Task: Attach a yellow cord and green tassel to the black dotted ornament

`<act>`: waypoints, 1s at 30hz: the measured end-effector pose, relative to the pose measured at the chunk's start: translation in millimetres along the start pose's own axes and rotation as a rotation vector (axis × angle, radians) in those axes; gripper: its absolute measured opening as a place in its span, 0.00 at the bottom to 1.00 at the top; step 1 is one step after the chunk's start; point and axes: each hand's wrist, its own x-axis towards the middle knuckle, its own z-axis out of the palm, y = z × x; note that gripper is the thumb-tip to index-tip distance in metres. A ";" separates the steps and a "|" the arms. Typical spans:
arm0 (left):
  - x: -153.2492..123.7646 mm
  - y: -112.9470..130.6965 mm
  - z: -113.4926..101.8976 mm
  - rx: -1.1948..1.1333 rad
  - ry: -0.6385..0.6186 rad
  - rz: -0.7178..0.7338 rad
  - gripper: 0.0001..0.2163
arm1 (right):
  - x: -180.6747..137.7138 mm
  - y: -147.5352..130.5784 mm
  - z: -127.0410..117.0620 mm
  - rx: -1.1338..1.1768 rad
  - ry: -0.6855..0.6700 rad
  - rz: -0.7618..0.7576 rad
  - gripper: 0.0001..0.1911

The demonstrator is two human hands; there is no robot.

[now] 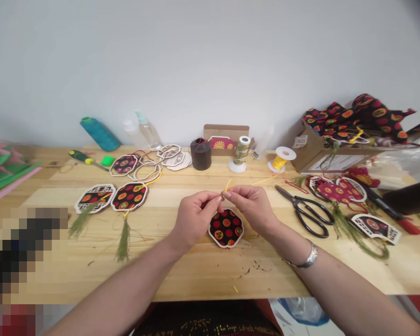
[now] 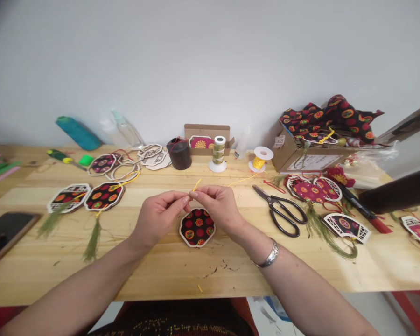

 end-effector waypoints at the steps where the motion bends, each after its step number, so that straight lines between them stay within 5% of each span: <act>1: -0.1 0.5 -0.2 0.015 0.011 0.012 0.08 | -0.2 -0.5 0.1 -0.007 -0.012 0.001 0.09; 22: -0.5 -6.3 -1.1 0.169 0.074 0.140 0.07 | -3.3 -5.0 0.0 -0.204 -0.124 -0.078 0.09; 30: 0.7 -9.2 -0.5 0.176 0.076 0.152 0.07 | -7.6 -3.1 -0.4 -0.372 -0.202 -0.214 0.11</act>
